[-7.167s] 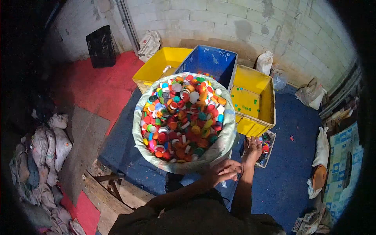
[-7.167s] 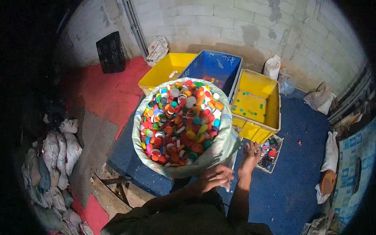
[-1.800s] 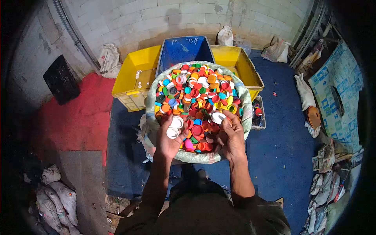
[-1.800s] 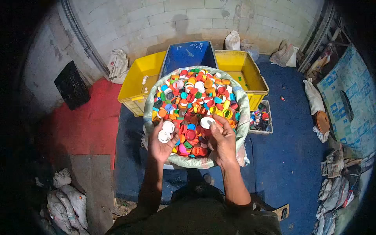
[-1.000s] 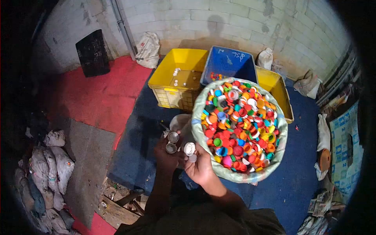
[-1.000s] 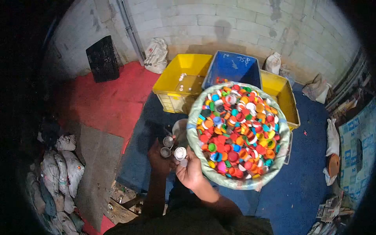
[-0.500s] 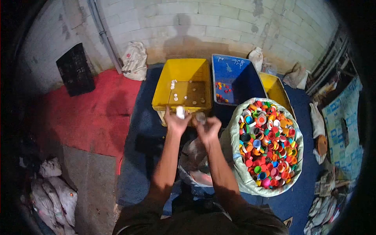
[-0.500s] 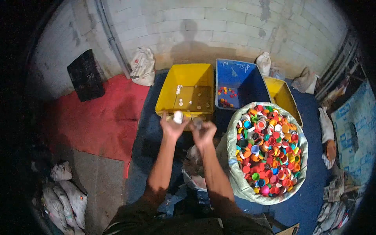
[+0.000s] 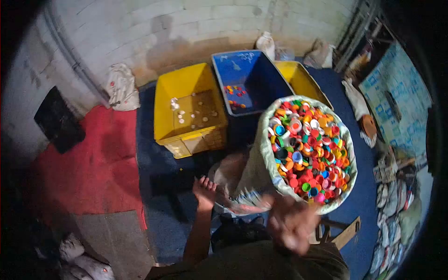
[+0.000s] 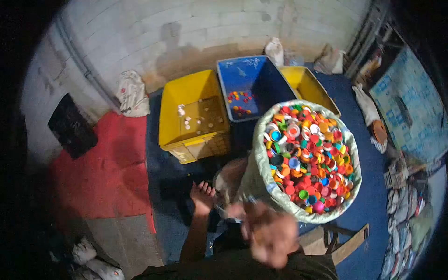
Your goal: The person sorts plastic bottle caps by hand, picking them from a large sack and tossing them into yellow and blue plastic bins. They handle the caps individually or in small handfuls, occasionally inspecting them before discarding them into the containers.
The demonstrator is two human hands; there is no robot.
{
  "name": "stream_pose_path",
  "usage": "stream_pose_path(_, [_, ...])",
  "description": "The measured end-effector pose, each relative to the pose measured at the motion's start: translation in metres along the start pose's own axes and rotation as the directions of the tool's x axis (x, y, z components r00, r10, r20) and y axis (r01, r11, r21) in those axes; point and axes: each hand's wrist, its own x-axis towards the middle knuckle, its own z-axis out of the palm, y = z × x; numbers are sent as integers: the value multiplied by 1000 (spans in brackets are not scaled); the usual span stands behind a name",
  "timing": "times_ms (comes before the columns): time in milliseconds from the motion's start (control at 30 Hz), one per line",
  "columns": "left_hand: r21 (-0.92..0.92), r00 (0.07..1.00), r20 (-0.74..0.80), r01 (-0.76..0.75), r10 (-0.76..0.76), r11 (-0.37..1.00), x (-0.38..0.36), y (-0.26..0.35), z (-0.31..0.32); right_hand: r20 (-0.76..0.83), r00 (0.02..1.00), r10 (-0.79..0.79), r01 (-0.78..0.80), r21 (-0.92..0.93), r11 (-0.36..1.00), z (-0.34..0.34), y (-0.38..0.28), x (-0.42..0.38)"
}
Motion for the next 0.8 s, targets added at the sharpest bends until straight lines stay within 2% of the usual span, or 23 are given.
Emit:
stream_pose_path(67, [149, 999, -11, -31, 33, 988, -30, -13, 19, 106, 963, -249, 246, 45, 968, 21, -41, 10])
stream_pose_path(133, [315, 994, 19, -112, 112, 942, -51, -24, 58, 147, 897, -416, 408, 84, 909, 37, -67, 22])
stream_pose_path(233, [283, 955, 231, -249, 186, 926, -58, -39, 99, 150, 819, -554, 544, 105, 833, 46, -88, 33])
stream_pose_path(333, [333, 857, 415, -455, 305, 826, -90, -46, 157, 136, 769, -625, 613, 119, 781, 42, -102, 34])
stream_pose_path(433, [367, 741, 562, -622, 368, 692, -102, -63, 184, 109, 738, -666, 656, 117, 745, 26, -122, 32])
stream_pose_path(633, [430, 650, 626, -749, 431, 505, -134, -116, 229, 51, 700, -712, 698, 164, 697, -35, -173, 22])
stream_pose_path(700, [487, 626, 648, -778, 434, 396, -140, -136, 242, 34, 694, -719, 704, 180, 687, -57, -193, 19])
stream_pose_path(733, [500, 580, 672, -814, 460, 296, -134, -145, 245, 28, 694, -720, 704, 185, 686, -68, -203, 20])
stream_pose_path(800, [586, 554, 697, -806, 455, 85, -133, -158, 258, 3, 691, -723, 705, 219, 674, -89, -222, 19])
